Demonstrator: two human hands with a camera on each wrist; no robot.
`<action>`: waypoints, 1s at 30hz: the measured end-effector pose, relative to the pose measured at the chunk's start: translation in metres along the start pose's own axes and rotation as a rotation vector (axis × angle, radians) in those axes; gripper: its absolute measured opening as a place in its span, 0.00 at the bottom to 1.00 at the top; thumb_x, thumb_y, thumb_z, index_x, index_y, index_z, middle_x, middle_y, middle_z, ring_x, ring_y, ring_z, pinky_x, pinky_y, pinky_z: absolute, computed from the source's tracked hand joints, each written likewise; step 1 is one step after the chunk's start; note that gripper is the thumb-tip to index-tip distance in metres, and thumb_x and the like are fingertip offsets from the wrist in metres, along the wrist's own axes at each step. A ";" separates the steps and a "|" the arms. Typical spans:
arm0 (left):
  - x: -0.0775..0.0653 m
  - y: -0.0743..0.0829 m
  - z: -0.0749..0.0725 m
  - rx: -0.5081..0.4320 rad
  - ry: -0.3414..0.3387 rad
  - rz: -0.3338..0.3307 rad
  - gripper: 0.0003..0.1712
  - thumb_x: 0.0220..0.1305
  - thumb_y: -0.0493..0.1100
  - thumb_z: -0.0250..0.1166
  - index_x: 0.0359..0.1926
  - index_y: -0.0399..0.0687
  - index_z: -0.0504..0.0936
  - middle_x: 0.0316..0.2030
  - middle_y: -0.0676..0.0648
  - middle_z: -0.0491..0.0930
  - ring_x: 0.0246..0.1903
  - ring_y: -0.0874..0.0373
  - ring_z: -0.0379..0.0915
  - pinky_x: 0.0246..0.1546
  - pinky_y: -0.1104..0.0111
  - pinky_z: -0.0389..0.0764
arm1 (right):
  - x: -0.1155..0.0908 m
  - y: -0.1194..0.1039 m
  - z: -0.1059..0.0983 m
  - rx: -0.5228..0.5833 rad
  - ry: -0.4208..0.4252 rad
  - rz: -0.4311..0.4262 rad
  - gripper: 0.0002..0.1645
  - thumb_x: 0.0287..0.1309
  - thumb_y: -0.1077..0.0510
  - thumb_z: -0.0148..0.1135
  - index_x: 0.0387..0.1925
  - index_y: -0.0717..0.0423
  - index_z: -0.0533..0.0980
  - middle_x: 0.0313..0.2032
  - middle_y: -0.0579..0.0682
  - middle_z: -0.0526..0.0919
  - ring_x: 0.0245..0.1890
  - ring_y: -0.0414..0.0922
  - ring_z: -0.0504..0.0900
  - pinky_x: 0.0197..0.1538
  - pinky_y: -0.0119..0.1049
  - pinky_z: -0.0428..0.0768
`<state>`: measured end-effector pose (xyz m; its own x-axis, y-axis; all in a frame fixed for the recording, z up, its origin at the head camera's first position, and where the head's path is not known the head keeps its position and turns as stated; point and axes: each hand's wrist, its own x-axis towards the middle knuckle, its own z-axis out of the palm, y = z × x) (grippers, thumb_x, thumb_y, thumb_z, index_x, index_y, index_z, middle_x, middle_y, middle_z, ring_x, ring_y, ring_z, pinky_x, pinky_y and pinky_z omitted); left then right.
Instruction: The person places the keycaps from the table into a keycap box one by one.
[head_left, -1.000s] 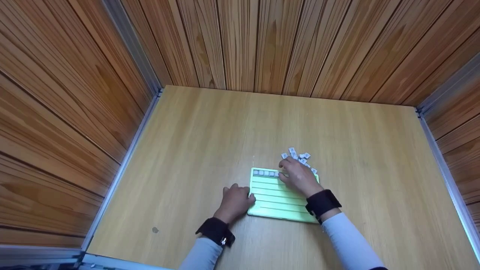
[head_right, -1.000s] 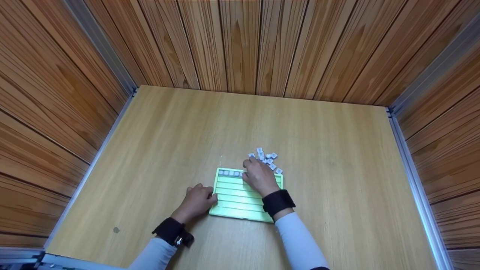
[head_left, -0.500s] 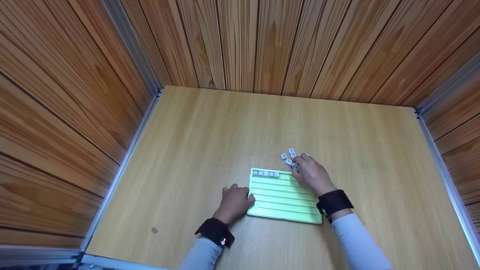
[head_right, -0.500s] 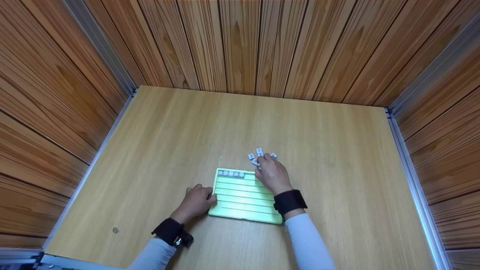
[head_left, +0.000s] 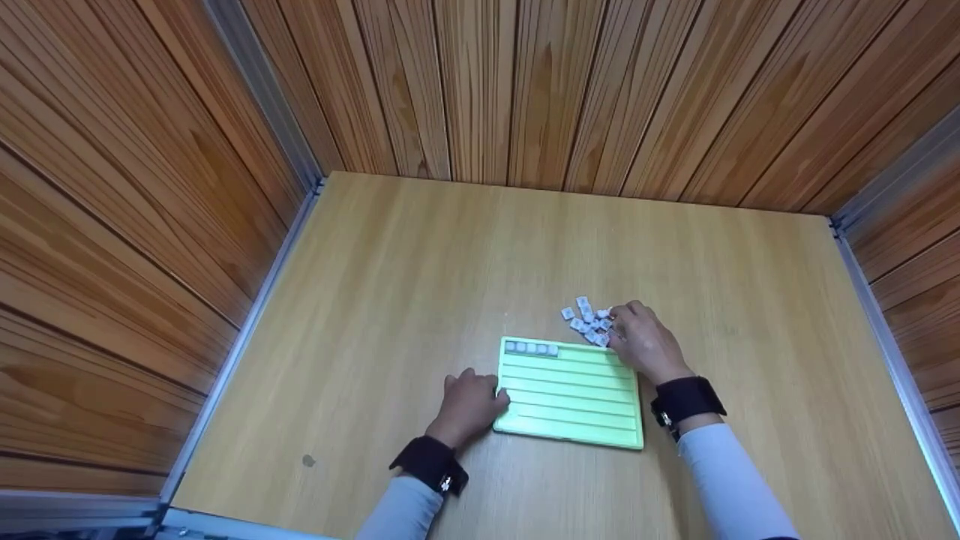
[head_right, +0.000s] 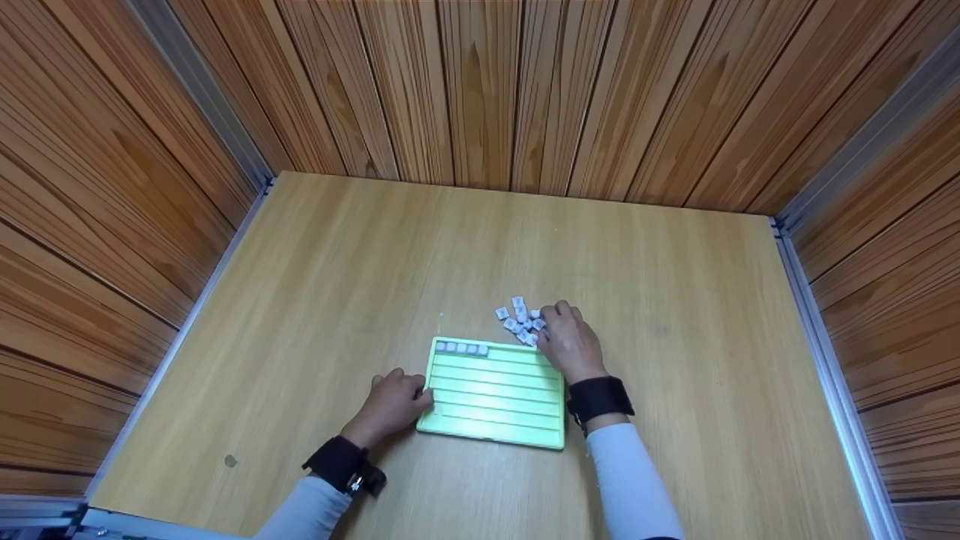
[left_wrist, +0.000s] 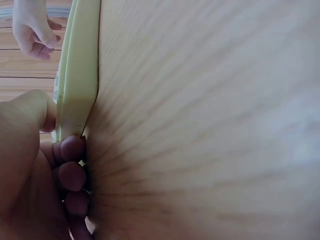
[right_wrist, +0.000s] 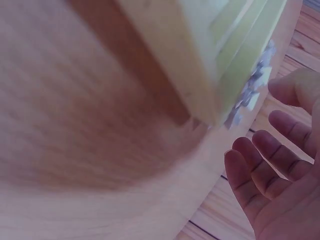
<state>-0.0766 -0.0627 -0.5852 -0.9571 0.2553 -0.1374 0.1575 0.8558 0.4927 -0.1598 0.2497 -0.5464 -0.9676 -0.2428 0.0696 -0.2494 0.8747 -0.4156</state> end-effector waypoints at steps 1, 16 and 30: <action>0.000 0.000 0.000 -0.004 -0.001 -0.002 0.14 0.65 0.51 0.59 0.28 0.49 0.80 0.22 0.53 0.76 0.30 0.56 0.62 0.38 0.58 0.59 | 0.001 0.002 0.000 0.005 0.010 -0.009 0.20 0.60 0.62 0.66 0.54 0.65 0.78 0.48 0.61 0.77 0.48 0.57 0.77 0.45 0.52 0.78; 0.001 -0.001 -0.001 -0.011 -0.020 -0.017 0.14 0.66 0.52 0.58 0.28 0.50 0.80 0.22 0.54 0.74 0.32 0.55 0.63 0.40 0.58 0.60 | 0.018 0.010 -0.001 0.007 -0.044 0.023 0.21 0.62 0.64 0.62 0.56 0.66 0.76 0.51 0.64 0.76 0.49 0.59 0.76 0.49 0.54 0.77; 0.001 0.000 0.001 0.001 -0.004 -0.008 0.14 0.65 0.50 0.59 0.26 0.49 0.79 0.20 0.54 0.72 0.29 0.56 0.61 0.37 0.59 0.59 | 0.030 0.010 0.000 -0.010 -0.092 -0.037 0.24 0.56 0.72 0.62 0.56 0.65 0.78 0.56 0.66 0.77 0.54 0.65 0.76 0.53 0.56 0.78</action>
<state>-0.0776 -0.0621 -0.5862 -0.9573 0.2503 -0.1445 0.1504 0.8584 0.4904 -0.1918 0.2514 -0.5486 -0.9500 -0.3123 0.0010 -0.2859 0.8685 -0.4048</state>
